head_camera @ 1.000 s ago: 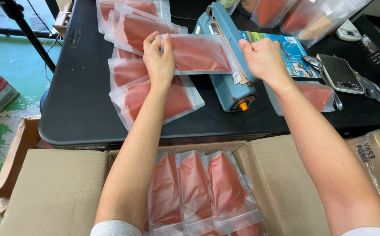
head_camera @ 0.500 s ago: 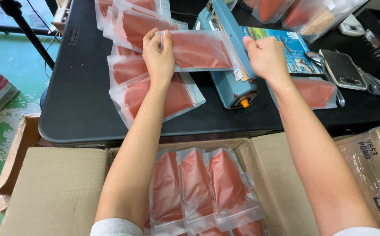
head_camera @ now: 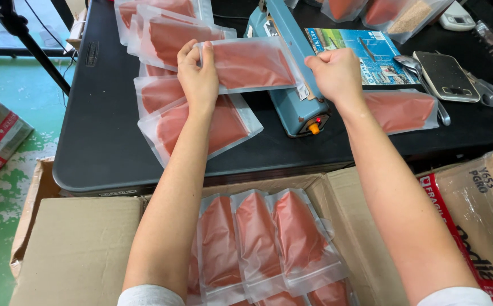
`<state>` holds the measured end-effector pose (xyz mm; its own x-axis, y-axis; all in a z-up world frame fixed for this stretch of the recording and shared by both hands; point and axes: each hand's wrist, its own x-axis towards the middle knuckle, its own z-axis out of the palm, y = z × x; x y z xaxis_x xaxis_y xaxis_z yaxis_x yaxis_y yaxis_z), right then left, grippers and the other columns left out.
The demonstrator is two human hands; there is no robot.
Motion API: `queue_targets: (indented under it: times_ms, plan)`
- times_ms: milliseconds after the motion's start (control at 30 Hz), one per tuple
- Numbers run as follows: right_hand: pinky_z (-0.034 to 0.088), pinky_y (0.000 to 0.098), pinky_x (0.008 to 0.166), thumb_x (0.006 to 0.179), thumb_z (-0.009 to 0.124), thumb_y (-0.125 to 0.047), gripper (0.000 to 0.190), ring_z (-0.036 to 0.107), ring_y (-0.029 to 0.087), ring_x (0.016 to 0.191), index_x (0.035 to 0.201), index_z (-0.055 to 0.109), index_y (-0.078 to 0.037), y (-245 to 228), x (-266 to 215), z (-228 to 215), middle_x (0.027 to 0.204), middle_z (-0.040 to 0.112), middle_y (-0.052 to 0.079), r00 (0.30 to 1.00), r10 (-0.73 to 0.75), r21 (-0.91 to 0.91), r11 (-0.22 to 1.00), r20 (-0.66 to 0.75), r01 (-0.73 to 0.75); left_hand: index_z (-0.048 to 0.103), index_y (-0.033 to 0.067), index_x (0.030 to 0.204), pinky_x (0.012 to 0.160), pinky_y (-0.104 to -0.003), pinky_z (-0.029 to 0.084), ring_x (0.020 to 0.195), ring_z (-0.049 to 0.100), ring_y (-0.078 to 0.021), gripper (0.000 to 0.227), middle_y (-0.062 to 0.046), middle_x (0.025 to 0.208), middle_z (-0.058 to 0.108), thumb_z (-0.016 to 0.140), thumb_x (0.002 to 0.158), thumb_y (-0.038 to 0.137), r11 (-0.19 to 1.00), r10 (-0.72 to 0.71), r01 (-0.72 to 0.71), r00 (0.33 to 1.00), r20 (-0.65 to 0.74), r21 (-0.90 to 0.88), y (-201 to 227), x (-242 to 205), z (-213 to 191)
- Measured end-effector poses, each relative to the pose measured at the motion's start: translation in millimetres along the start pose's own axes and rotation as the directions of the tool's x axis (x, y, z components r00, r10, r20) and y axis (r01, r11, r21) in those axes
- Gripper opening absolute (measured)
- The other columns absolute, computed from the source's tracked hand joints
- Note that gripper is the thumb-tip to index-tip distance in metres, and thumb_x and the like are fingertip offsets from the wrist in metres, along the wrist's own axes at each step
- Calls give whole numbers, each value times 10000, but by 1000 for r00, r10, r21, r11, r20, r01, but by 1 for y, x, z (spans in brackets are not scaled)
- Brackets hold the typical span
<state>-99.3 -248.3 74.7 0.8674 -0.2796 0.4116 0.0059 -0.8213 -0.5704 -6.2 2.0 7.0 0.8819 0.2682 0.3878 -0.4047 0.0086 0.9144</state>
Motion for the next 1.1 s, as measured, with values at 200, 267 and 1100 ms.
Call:
queue_targets:
  times_ms: [200,267,1100]
  plan:
    - [269,382,566,984,678,-152,547,209,195,569,575,316,-124,12,-13,12,548,210,25,904,-329,-204,938,-272,280,588,147,621,1012,-343,462,1229,634,-168,408,-113,1296,656,608,969,359,1000,6,-6,1000,-6,18,-3,0,1]
    - [257,374,551,978,672,-121,543,216,181,541,571,312,-121,9,-15,11,533,213,17,888,-349,-179,935,-299,308,547,157,597,1007,-335,456,1242,626,-148,427,-103,1266,670,607,968,359,1000,6,-5,1000,-8,25,-1,-1,1]
    - [484,192,550,885,768,-123,67,639,18,613,938,809,-121,38,-65,-145,759,748,-20,970,84,363,917,230,-165,589,136,693,1053,-322,397,1252,617,-161,424,-111,1321,677,511,1065,323,985,122,-163,900,420,63,95,-126,-33]
